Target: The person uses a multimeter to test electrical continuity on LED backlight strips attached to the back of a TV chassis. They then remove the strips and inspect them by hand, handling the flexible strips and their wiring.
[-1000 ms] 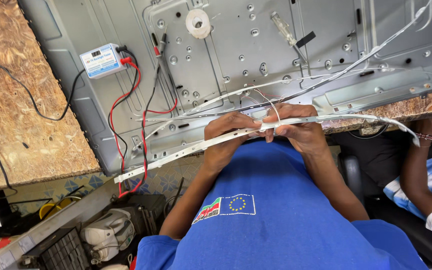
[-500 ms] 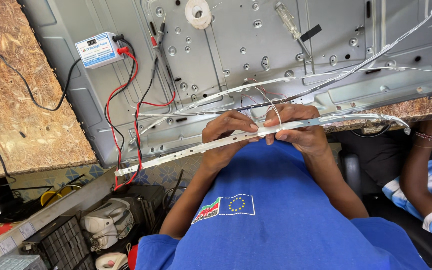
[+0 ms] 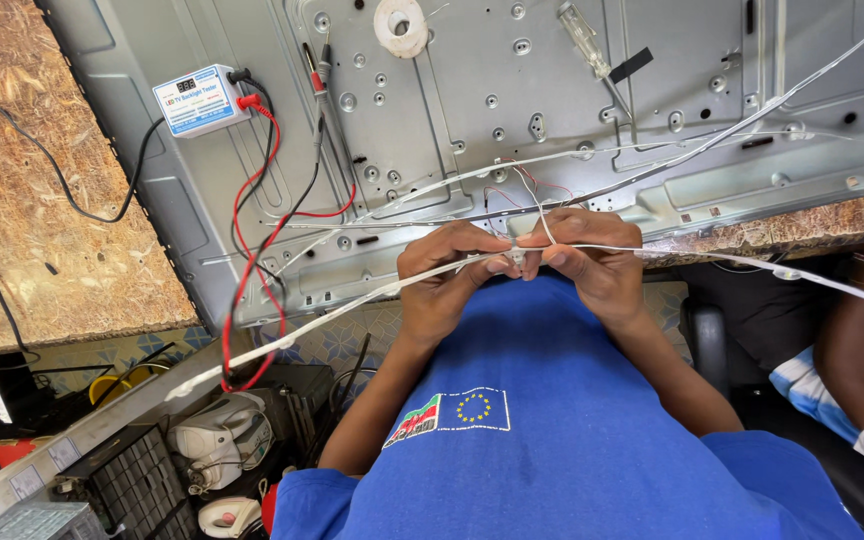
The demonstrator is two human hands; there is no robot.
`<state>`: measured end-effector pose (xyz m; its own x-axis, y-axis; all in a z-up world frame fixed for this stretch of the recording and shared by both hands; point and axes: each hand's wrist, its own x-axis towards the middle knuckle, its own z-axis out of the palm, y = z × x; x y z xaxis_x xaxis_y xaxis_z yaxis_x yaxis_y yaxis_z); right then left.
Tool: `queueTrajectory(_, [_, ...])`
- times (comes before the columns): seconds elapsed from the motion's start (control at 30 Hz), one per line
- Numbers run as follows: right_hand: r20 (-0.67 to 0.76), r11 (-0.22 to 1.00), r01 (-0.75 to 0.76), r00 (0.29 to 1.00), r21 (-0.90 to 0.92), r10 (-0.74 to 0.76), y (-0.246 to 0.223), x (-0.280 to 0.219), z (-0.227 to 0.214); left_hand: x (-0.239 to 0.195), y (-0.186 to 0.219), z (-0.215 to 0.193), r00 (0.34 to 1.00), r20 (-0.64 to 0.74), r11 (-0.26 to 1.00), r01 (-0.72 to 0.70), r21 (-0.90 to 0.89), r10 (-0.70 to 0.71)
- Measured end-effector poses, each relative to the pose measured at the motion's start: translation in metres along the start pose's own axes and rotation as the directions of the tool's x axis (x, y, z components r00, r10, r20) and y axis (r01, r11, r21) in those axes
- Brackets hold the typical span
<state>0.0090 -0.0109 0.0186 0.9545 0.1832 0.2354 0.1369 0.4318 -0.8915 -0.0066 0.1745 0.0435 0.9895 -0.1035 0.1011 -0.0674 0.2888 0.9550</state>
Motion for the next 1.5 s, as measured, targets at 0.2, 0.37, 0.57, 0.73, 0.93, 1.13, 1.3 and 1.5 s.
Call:
queueTrajectory(0.2, [-0.039, 0.990, -0.104, 0.994, -0.099, 0.101, 0.000, 0.004, 0.008, -0.004, -0.002, -0.004, 0.985, -0.072, 0.987, 0.158, -0.039, -0.160])
queueTrajectory(0.37, [-0.086, 0.979, -0.200, 0.977, -0.051, 0.195, 0.015, -0.001, 0.001, -0.001, -0.009, -0.005, 0.971, -0.083, 0.972, 0.215, -0.098, -0.223])
queueTrajectory(0.57, [-0.129, 0.960, -0.273, 0.952, 0.064, 0.279, 0.027, -0.007, -0.004, 0.002, -0.012, -0.009, 0.960, -0.065, 0.954, 0.259, -0.151, -0.271])
queueTrajectory(0.73, [-0.137, 0.946, -0.300, 0.939, 0.123, 0.315, 0.034, -0.011, -0.008, 0.003, -0.011, -0.010, 0.950, -0.077, 0.937, 0.282, -0.207, -0.303])
queueTrajectory(0.93, [-0.128, 0.942, -0.306, 0.938, 0.139, 0.323, 0.032, -0.009, -0.008, 0.003, -0.012, -0.009, 0.943, -0.086, 0.922, 0.291, -0.253, -0.322])
queueTrajectory(1.13, [-0.122, 0.935, -0.318, 0.933, 0.157, 0.338, 0.035, -0.011, -0.009, 0.001, -0.017, -0.009, 0.939, -0.081, 0.909, 0.298, -0.292, -0.334])
queueTrajectory(1.3, [-0.111, 0.928, -0.332, 0.929, 0.170, 0.353, 0.034, -0.011, -0.010, 0.000, -0.020, -0.010, 0.938, -0.083, 0.903, 0.296, -0.310, -0.336])
queueTrajectory(1.5, [-0.114, 0.924, -0.342, 0.924, 0.172, 0.364, 0.033, -0.011, -0.009, -0.002, -0.023, -0.011, 0.939, -0.085, 0.898, 0.288, -0.333, -0.333])
